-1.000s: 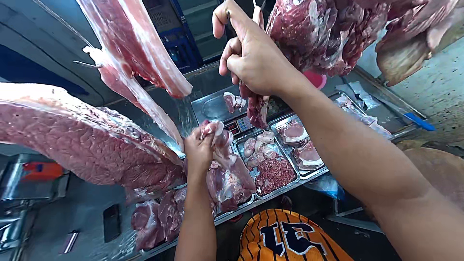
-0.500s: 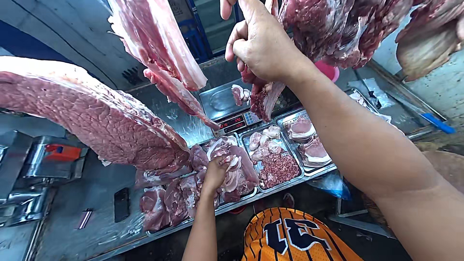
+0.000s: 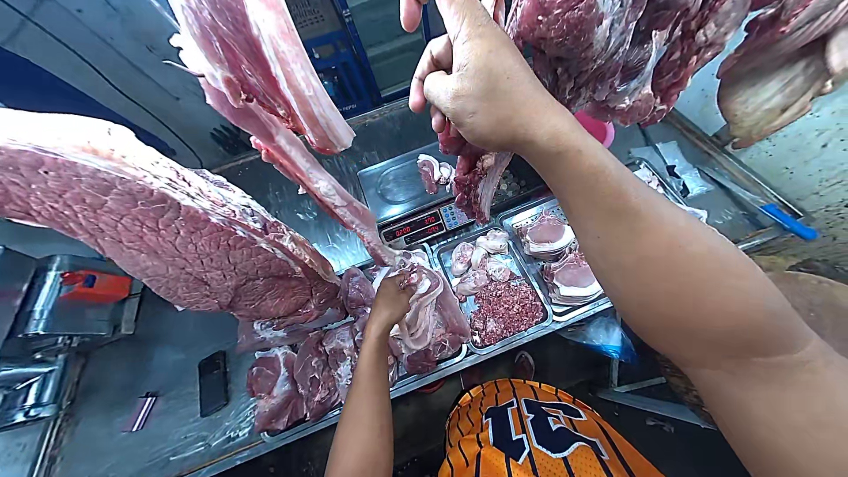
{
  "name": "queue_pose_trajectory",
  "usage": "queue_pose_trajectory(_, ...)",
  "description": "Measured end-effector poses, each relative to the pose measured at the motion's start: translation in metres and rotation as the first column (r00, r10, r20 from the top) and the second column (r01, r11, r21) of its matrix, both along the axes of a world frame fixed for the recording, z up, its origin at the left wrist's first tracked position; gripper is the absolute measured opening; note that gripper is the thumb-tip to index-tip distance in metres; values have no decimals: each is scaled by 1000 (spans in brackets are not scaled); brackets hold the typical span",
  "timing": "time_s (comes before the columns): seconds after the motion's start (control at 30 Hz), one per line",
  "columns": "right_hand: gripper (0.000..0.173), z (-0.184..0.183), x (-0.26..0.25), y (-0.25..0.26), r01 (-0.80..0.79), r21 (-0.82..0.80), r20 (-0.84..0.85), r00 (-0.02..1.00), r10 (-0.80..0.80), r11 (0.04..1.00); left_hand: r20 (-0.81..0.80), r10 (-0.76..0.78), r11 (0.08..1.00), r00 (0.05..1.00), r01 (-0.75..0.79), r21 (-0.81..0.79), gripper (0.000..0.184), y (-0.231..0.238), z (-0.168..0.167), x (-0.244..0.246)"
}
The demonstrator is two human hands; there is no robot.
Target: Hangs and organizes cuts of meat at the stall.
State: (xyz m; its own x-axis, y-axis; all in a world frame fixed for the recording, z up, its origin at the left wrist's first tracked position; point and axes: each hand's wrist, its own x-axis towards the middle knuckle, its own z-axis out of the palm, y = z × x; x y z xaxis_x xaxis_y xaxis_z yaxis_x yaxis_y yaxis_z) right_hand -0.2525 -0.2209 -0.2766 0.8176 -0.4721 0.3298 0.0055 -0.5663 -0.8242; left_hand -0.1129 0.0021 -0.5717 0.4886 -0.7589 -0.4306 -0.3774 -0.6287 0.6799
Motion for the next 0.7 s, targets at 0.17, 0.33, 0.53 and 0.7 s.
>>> queue_pose_trajectory(0.17,37,1,-3,-2,31,-28,-43,999,-33,999,58,-57,970,997,41,239,26,-3,-13,6)
queue_pose_trajectory(0.33,16,0,-3,2,120,-99,-101,986,-130,988,57,-20,973,998,6,229,30,-2,-10,22)
queue_pose_trajectory(0.53,24,-7,3,-3,73,-69,-70,995,-78,995,-297,63,897,953,-185,-402,18,16,72,8)
queue_pose_trajectory(0.7,25,-10,10,0,37,-32,-8,999,-37,999,-230,-76,647,970,-128,-752,18,18,143,-3)
